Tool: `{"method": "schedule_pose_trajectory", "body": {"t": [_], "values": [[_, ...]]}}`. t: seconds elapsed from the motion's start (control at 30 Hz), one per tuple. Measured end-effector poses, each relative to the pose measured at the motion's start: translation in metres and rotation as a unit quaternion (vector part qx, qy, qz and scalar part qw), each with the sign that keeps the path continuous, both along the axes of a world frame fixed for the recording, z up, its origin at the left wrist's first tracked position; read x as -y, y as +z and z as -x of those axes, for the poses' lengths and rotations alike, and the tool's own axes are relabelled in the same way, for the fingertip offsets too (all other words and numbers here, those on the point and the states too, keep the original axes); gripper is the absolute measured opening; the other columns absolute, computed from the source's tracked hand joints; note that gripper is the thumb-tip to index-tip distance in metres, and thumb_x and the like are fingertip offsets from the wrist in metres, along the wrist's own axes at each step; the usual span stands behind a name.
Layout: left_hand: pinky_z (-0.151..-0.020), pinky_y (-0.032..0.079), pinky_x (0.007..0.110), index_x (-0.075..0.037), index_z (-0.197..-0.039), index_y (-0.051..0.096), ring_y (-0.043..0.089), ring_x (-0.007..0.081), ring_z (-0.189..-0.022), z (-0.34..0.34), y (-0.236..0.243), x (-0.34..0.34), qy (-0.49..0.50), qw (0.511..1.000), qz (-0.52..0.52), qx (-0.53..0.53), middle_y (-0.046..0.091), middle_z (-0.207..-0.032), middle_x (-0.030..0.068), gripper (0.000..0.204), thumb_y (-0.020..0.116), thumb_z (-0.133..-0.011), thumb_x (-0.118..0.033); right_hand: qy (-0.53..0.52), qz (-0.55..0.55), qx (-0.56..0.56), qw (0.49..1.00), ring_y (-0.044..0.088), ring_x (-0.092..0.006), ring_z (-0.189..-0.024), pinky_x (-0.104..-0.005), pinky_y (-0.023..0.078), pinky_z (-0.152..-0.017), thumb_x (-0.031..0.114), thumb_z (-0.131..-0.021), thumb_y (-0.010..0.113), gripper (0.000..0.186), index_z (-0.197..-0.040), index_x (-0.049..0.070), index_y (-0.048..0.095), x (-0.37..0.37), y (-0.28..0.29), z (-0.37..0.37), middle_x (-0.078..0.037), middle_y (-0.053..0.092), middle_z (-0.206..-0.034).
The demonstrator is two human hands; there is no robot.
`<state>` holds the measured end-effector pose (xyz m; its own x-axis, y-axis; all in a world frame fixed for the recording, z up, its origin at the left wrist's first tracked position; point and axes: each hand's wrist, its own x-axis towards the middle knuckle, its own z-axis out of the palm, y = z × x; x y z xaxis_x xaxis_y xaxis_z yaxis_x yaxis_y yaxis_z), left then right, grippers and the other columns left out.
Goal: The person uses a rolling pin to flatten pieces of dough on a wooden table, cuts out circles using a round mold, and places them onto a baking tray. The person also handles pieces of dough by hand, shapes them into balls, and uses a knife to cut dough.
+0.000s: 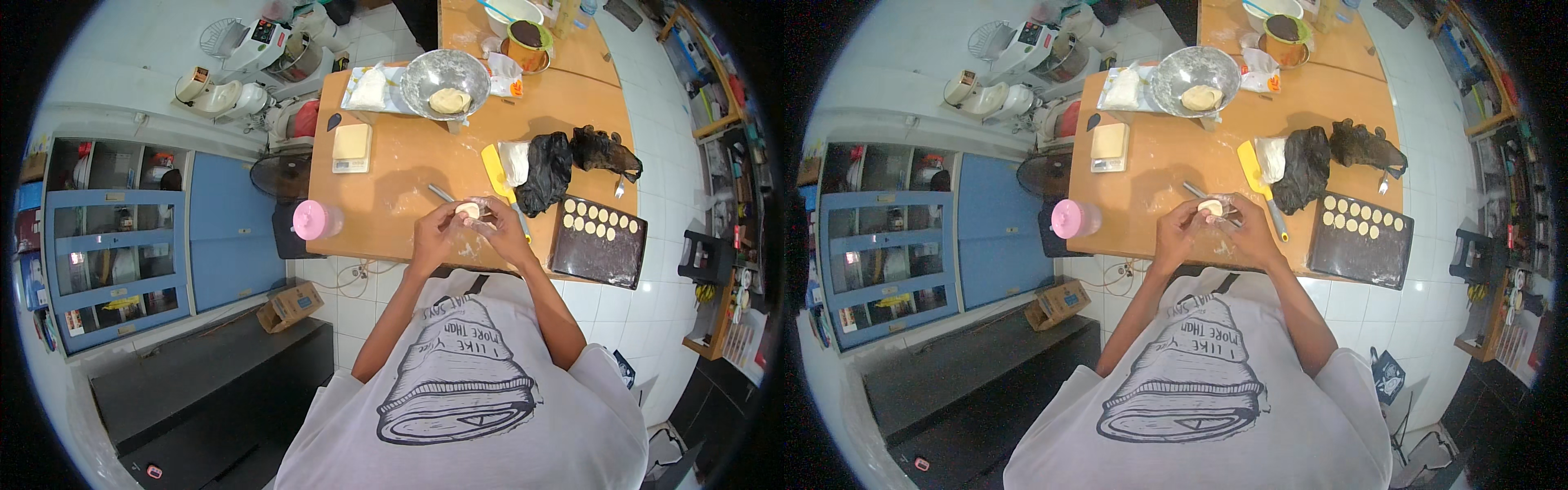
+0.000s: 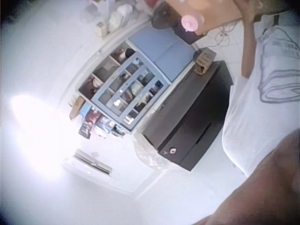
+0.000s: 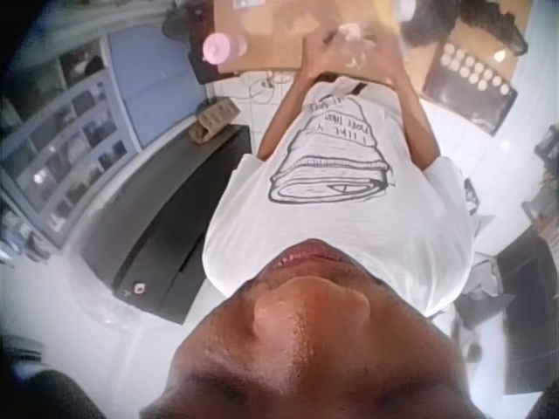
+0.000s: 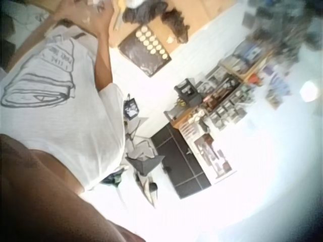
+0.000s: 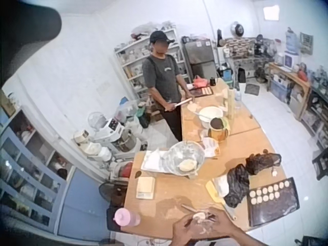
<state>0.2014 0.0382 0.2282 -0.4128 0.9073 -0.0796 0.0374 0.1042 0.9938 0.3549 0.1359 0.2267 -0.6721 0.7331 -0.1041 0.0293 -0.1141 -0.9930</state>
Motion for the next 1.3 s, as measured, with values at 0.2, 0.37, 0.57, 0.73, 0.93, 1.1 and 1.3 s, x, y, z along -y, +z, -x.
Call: {"method": "schedule_pose_trajectory", "body": {"t": [0.2,0.37,0.57,0.73,0.93,1.1,1.3], "values": [[-0.087,0.056,0.028,0.004,-0.125,0.067,0.070,0.0144,-0.097,-0.005,-0.003,-0.004,0.029,0.994,-0.024,0.099,0.074,-0.105,0.0088,0.030,0.068,-0.100,-0.011,-0.051,-0.035,0.004,0.998,0.069,-0.0154,-0.095,-0.0314,0.055,-0.088,-0.001,-0.088,0.076,0.026,-0.113,-0.001,0.068,-0.010,-0.019,0.004,-0.009,0.072,-0.105],[-0.085,0.055,0.027,0.004,-0.125,0.067,0.069,0.0129,-0.094,-0.002,-0.008,-0.009,-0.025,0.996,0.067,0.054,0.074,-0.107,0.0084,0.030,0.069,-0.098,-0.010,-0.038,-0.004,-0.038,0.999,0.067,-0.0141,-0.099,-0.0301,0.054,-0.090,-0.003,-0.089,0.073,0.023,-0.112,-0.001,0.069,-0.010,-0.015,-0.001,-0.008,0.070,-0.107],[-0.087,0.056,0.029,0.002,-0.126,0.067,0.068,0.0140,-0.100,0.011,0.000,-0.009,-0.083,0.994,0.046,-0.058,0.072,-0.111,0.0096,0.030,0.068,-0.098,-0.009,-0.066,0.010,-0.032,0.997,0.065,-0.0156,-0.097,-0.0290,0.054,-0.087,-0.001,-0.090,0.072,0.023,-0.113,0.000,0.071,-0.001,0.007,-0.002,-0.006,0.067,-0.104],[-0.095,0.055,0.032,0.002,-0.133,0.062,0.065,0.0158,-0.109,-0.007,0.015,-0.005,-0.097,0.992,0.030,0.068,0.066,-0.126,0.0124,0.035,0.065,-0.100,-0.009,-0.071,-0.057,0.045,0.995,0.067,-0.0183,-0.097,-0.0301,0.055,-0.082,-0.001,-0.088,0.074,0.020,-0.108,-0.001,0.073,0.000,-0.014,-0.016,-0.008,0.066,-0.097],[-0.100,0.053,0.032,0.001,-0.139,0.058,0.066,0.0177,-0.112,-0.016,0.001,0.005,-0.037,0.933,0.064,0.353,0.065,-0.126,0.0121,0.040,0.064,-0.100,-0.009,-0.032,-0.179,0.034,0.983,0.067,-0.0188,-0.103,-0.0314,0.054,-0.088,-0.004,-0.088,0.070,0.028,-0.116,0.001,0.071,0.010,0.010,-0.013,-0.010,0.069,-0.113],[-0.098,0.052,0.029,0.001,-0.138,0.058,0.065,0.0167,-0.111,-0.007,-0.004,0.018,-0.036,0.959,0.037,0.280,0.065,-0.126,0.0111,0.045,0.069,-0.095,-0.002,-0.050,0.078,-0.082,0.992,0.066,-0.0172,-0.106,-0.0318,0.051,-0.099,0.001,-0.094,0.069,0.033,-0.127,0.000,0.067,0.019,0.009,-0.013,-0.007,0.068,-0.124],[-0.095,0.054,0.032,-0.001,-0.142,0.055,0.066,0.0183,-0.109,0.001,-0.005,0.028,-0.058,0.990,0.052,0.117,0.068,-0.118,0.0111,0.054,0.073,-0.091,-0.003,0.042,0.080,0.036,0.995,0.065,-0.0119,-0.102,-0.0313,0.053,-0.094,0.006,-0.096,0.070,0.027,-0.122,-0.001,0.068,0.019,-0.031,-0.016,-0.006,0.069,-0.117]]}}
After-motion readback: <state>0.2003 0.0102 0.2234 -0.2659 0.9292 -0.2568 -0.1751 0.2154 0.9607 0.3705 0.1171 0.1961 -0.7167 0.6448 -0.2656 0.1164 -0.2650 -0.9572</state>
